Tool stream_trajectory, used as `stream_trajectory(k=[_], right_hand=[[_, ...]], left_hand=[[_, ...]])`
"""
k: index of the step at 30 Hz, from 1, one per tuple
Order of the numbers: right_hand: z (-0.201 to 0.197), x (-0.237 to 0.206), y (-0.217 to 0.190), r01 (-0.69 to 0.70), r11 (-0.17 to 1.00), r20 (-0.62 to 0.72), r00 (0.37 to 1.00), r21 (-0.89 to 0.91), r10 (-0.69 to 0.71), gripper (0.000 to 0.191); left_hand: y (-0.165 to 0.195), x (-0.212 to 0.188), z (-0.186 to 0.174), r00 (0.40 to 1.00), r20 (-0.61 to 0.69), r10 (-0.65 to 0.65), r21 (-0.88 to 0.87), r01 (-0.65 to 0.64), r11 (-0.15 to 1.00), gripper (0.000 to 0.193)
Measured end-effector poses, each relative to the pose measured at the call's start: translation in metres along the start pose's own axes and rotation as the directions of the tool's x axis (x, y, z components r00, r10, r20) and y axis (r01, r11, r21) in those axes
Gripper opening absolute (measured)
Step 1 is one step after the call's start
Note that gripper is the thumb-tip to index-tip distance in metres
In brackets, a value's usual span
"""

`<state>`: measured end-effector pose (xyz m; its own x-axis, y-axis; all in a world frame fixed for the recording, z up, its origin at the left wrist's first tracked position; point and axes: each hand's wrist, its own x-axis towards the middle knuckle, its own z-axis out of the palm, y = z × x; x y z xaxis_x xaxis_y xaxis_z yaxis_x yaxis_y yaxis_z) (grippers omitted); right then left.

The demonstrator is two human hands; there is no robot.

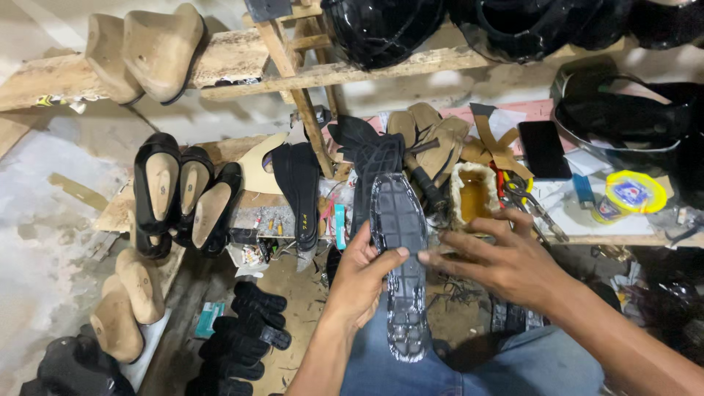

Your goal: The person sits on the floor of a shoe workshop and applies adhesive by hand to the underside of rubber shoe soles, dipping fingers into a container of glue and spreading it over the sole surface, working through one sole at a time and setting coated soles aside.

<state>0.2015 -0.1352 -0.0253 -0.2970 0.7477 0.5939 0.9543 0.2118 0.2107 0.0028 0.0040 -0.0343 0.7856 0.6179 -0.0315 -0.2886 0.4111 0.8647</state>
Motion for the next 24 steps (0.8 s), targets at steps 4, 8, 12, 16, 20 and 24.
stream_trajectory(k=[4,8,12,16,20,24], right_hand=[[0.005,-0.008,0.002,-0.113,0.993,-0.058,0.992,0.013,0.114,0.061],[0.008,-0.013,0.004,0.035,0.999,-0.084,0.996,-0.032,-0.038,0.059],[0.01,-0.017,0.004,0.13,0.991,0.048,0.99,0.027,-0.131,0.057],[0.013,-0.019,0.0,0.116,0.99,-0.066,0.992,0.075,-0.111,0.056],[0.016,-0.019,-0.001,0.121,0.988,-0.073,0.991,0.095,-0.115,0.055],[0.024,-0.017,0.001,-0.223,0.972,-0.021,0.974,0.079,0.225,0.076]], left_hand=[[0.004,-0.001,0.004,0.998,-0.013,-0.055,0.017,0.055,0.998,0.052],[0.002,0.001,0.005,0.996,-0.027,-0.08,-0.029,0.079,0.996,0.055],[-0.001,0.003,0.003,0.998,-0.012,-0.055,0.004,0.055,0.999,0.052],[-0.003,0.003,0.001,0.99,-0.079,-0.12,0.002,0.12,0.993,0.055],[-0.003,0.002,0.0,0.992,-0.041,-0.116,-0.021,0.115,0.993,0.052],[-0.004,0.0,0.0,0.995,0.018,-0.103,-0.038,0.104,0.994,0.052]])
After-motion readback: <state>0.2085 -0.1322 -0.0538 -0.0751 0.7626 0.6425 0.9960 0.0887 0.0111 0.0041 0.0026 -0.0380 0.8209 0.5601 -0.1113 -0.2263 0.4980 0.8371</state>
